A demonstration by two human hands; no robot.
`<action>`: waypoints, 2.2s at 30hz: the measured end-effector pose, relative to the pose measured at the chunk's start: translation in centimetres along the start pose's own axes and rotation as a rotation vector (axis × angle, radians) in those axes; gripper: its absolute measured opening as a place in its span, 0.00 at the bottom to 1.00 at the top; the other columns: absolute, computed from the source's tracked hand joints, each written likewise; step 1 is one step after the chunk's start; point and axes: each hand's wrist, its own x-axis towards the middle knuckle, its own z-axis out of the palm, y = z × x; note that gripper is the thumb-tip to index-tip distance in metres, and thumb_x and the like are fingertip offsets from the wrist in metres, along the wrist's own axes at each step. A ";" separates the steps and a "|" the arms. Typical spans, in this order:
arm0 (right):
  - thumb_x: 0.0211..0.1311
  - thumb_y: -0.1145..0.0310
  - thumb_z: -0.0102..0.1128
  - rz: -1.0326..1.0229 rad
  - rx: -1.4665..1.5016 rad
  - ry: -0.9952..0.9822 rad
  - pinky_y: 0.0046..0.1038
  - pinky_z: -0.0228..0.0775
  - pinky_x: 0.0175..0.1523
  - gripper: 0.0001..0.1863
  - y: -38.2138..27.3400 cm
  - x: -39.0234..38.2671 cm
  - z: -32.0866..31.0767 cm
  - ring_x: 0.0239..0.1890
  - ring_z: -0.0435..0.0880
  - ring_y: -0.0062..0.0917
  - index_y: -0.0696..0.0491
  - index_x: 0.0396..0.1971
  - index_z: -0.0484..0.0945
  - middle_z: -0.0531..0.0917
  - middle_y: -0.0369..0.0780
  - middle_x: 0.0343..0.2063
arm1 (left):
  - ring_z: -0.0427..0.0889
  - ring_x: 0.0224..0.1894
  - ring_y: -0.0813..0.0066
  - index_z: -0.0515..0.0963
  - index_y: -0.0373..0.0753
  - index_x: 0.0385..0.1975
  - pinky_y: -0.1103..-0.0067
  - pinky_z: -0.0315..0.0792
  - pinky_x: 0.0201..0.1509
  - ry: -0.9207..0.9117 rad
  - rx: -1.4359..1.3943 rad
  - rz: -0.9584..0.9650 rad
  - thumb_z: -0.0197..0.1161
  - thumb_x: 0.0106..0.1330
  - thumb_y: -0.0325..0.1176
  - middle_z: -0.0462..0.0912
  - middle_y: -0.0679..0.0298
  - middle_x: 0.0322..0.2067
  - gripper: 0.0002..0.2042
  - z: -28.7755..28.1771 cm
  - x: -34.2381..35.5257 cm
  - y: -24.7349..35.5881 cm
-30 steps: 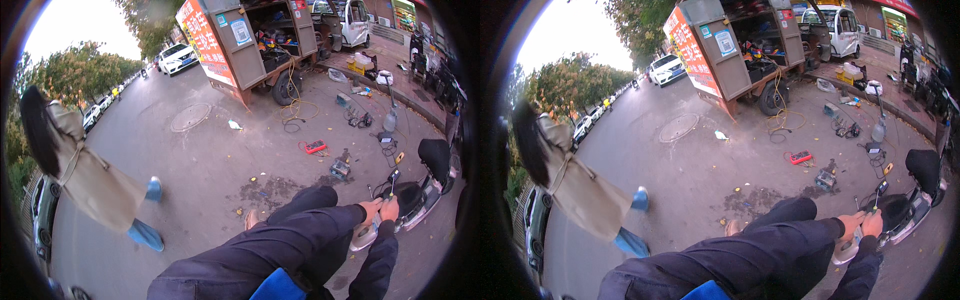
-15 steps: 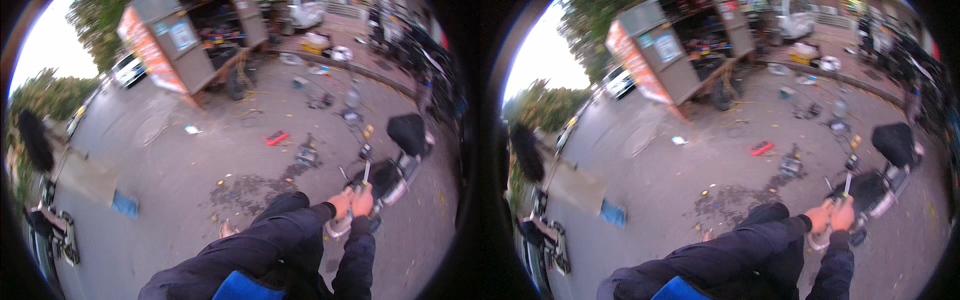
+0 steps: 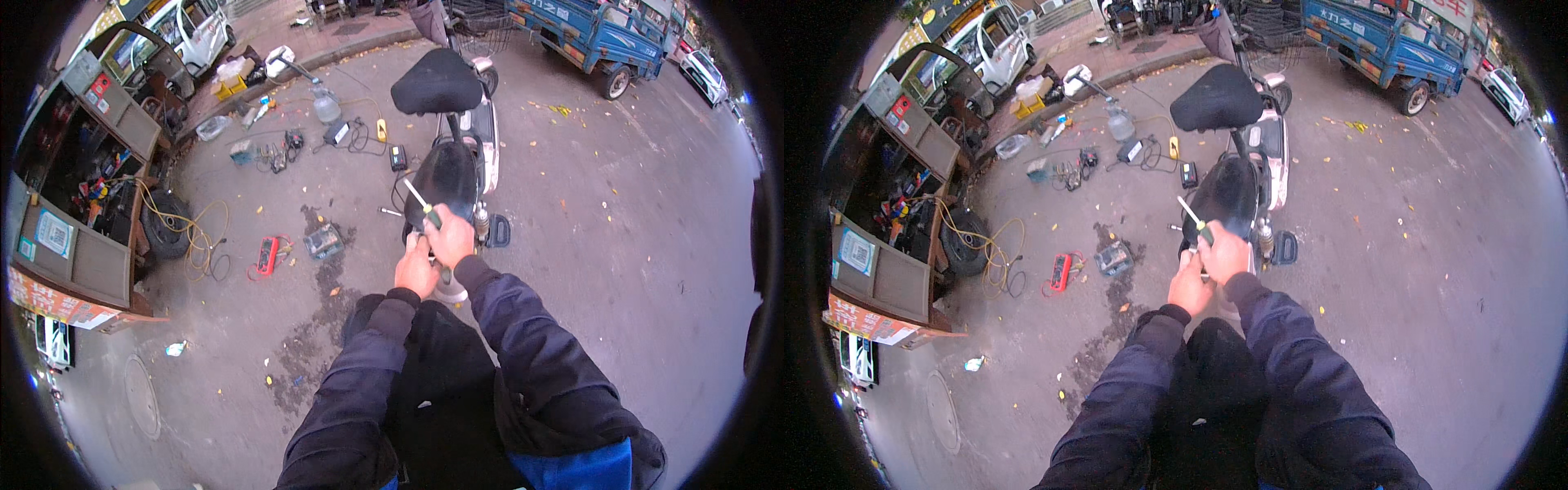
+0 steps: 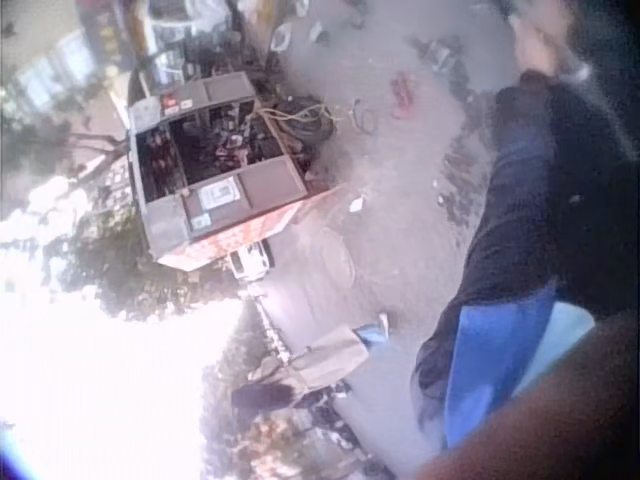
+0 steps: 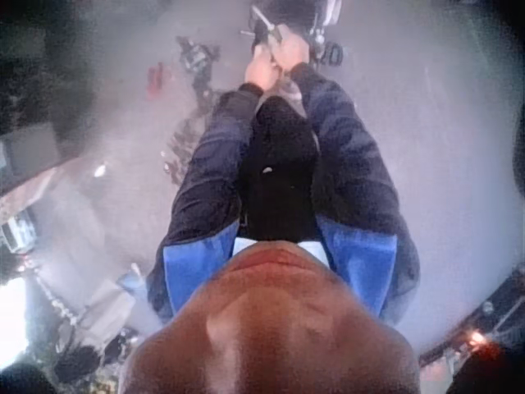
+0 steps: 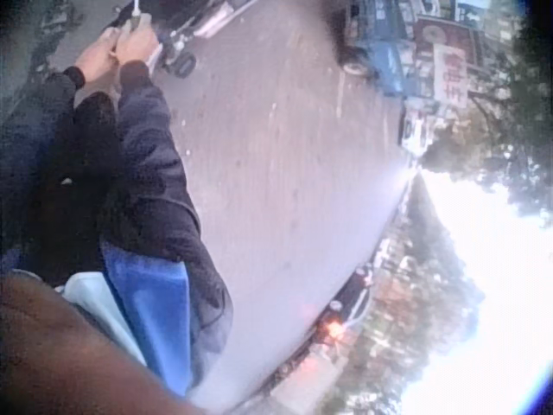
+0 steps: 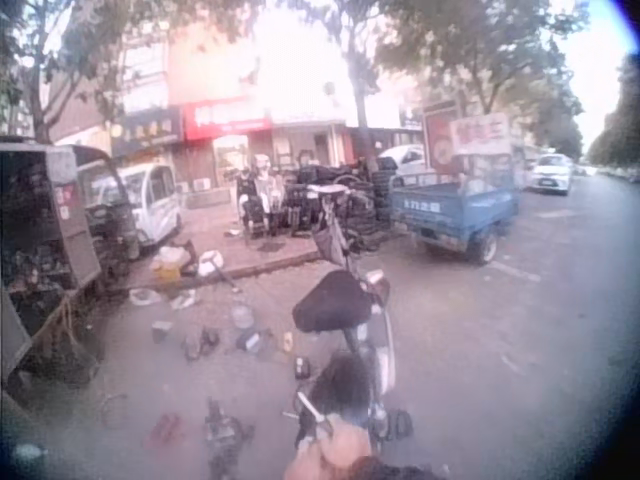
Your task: The person uses a screwdriver to remove and reattach the scooter seat, then tests a small electrical component with a multimeter. They manipulate wires and connectors while seated on the ground.
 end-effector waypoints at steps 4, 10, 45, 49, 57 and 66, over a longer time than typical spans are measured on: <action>0.66 0.54 0.64 0.129 0.023 -0.030 0.51 0.76 0.50 0.19 0.4 2.1 0.2 0.45 0.86 0.55 0.51 0.48 0.81 0.87 0.56 0.38 | 0.79 0.53 0.34 0.69 0.37 0.54 0.53 0.75 0.53 0.071 -0.019 0.084 0.69 0.59 0.27 0.70 0.46 0.56 0.23 0.6 -0.7 -1.1; 0.63 0.55 0.67 0.044 -0.115 -0.001 0.48 0.78 0.51 0.19 0.6 2.0 0.7 0.44 0.88 0.51 0.54 0.45 0.83 0.89 0.52 0.37 | 0.80 0.51 0.36 0.70 0.36 0.50 0.52 0.75 0.54 0.186 -0.109 0.160 0.63 0.58 0.23 0.71 0.46 0.56 0.19 1.3 -0.8 -2.0; 0.60 0.57 0.67 0.036 -0.081 0.048 0.45 0.77 0.51 0.18 0.3 1.8 0.7 0.43 0.88 0.51 0.56 0.42 0.86 0.88 0.54 0.36 | 0.79 0.53 0.36 0.69 0.36 0.51 0.52 0.74 0.54 0.231 -0.156 0.128 0.65 0.57 0.23 0.69 0.48 0.58 0.21 1.9 -1.0 -2.0; 0.61 0.57 0.67 0.019 -0.082 0.045 0.45 0.77 0.50 0.17 0.3 1.8 0.7 0.42 0.88 0.51 0.55 0.41 0.85 0.88 0.53 0.35 | 0.79 0.52 0.36 0.68 0.35 0.50 0.51 0.75 0.54 0.230 -0.140 0.136 0.65 0.57 0.24 0.69 0.48 0.57 0.21 1.8 -1.1 -2.0; 0.63 0.56 0.65 -0.079 -0.236 -0.010 0.49 0.76 0.51 0.18 0.2 1.9 0.7 0.44 0.87 0.53 0.54 0.44 0.84 0.88 0.53 0.37 | 0.77 0.57 0.36 0.67 0.34 0.52 0.53 0.75 0.58 0.192 -0.112 0.160 0.67 0.56 0.24 0.67 0.46 0.59 0.24 1.9 -0.9 -2.5; 0.67 0.57 0.64 0.026 -0.046 -0.124 0.39 0.75 0.48 0.17 1.0 2.6 0.4 0.40 0.87 0.45 0.57 0.41 0.83 0.87 0.50 0.34 | 0.82 0.51 0.40 0.66 0.34 0.52 0.55 0.78 0.51 0.041 -0.165 0.184 0.68 0.53 0.24 0.67 0.46 0.58 0.26 0.8 -0.9 -3.2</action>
